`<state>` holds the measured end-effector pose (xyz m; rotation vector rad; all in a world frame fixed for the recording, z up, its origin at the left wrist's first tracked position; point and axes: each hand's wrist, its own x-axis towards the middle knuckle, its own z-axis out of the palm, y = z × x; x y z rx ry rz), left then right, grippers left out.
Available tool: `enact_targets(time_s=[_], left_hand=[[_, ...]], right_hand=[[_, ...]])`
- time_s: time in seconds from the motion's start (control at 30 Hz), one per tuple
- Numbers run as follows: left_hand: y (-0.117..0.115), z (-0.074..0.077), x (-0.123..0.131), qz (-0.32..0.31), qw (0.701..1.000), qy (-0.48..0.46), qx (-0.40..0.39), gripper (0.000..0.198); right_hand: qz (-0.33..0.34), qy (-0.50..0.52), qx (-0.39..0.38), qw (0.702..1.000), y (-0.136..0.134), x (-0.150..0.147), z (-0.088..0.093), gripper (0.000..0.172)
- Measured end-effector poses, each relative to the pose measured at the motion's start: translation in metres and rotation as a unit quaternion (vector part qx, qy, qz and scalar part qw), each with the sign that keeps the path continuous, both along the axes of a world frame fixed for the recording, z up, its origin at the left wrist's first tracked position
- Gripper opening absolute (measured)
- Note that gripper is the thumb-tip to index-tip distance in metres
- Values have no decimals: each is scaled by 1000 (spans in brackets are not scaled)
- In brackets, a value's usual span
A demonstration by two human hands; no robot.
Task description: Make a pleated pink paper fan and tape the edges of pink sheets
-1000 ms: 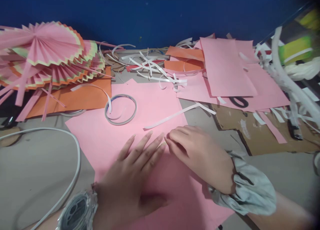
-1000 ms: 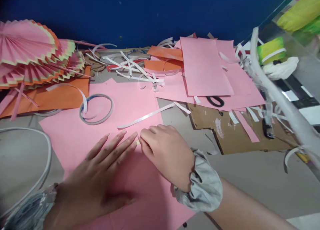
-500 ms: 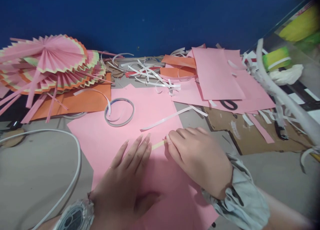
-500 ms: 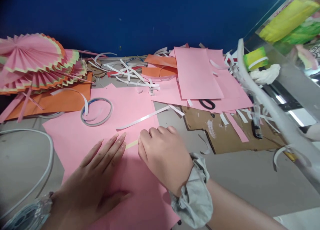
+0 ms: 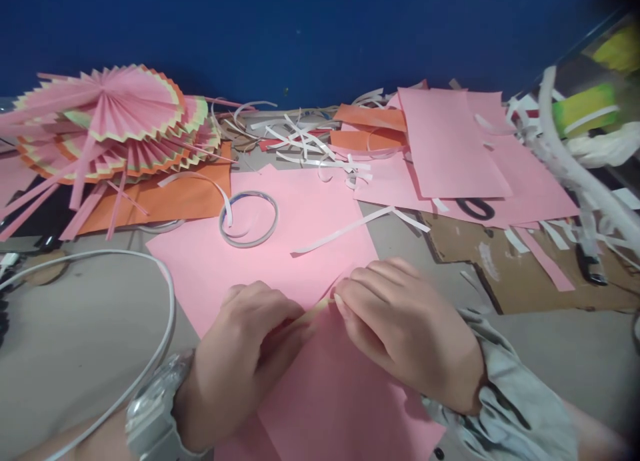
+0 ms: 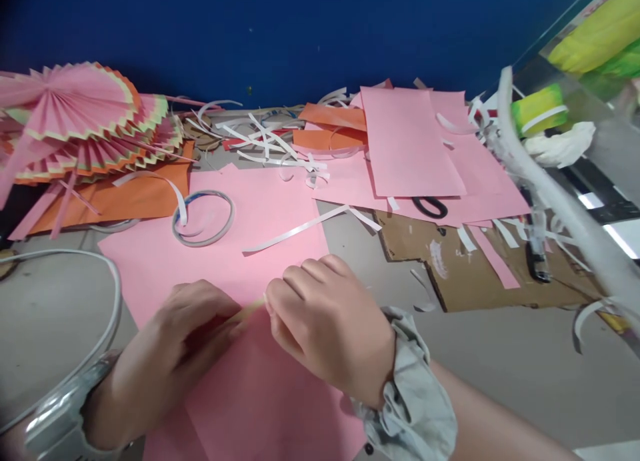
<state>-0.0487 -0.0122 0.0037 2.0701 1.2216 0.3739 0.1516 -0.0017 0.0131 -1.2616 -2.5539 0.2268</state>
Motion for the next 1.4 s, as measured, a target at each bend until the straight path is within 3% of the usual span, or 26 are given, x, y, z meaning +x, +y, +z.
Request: enact_targets(time_s=[0.17,0.53,0.7,0.8,0.9,1.0,1.13,1.4], left_hand=[[3,-1,0,-7,999,25,-27,33],[3,-1,1,-18,999,36,-16,27],[2,1,1,-25,998,50,-10,23],[-3,-2,0,-9,997,49,54,6],[-15,-8,0,-12,981,72,179,31],[-25,-15,1,-80,961,111,240,48],[-29,-21,0,-128,942,186,246,69],[-25,-23,-1,-158,939,205,227,69]], right_hand=[[-15,-8,0,1000,0,-1,-3,17],[-94,-97,-21,991,0,-5,-3,20],[-141,23,-124,982,6,4,3,17],[-157,91,-184,966,7,4,6,10],[-147,118,-227,955,7,2,4,10],[-138,124,-232,955,8,1,0,12],[-124,103,-213,964,10,-1,-6,14],[-69,54,-175,981,7,2,-14,20]])
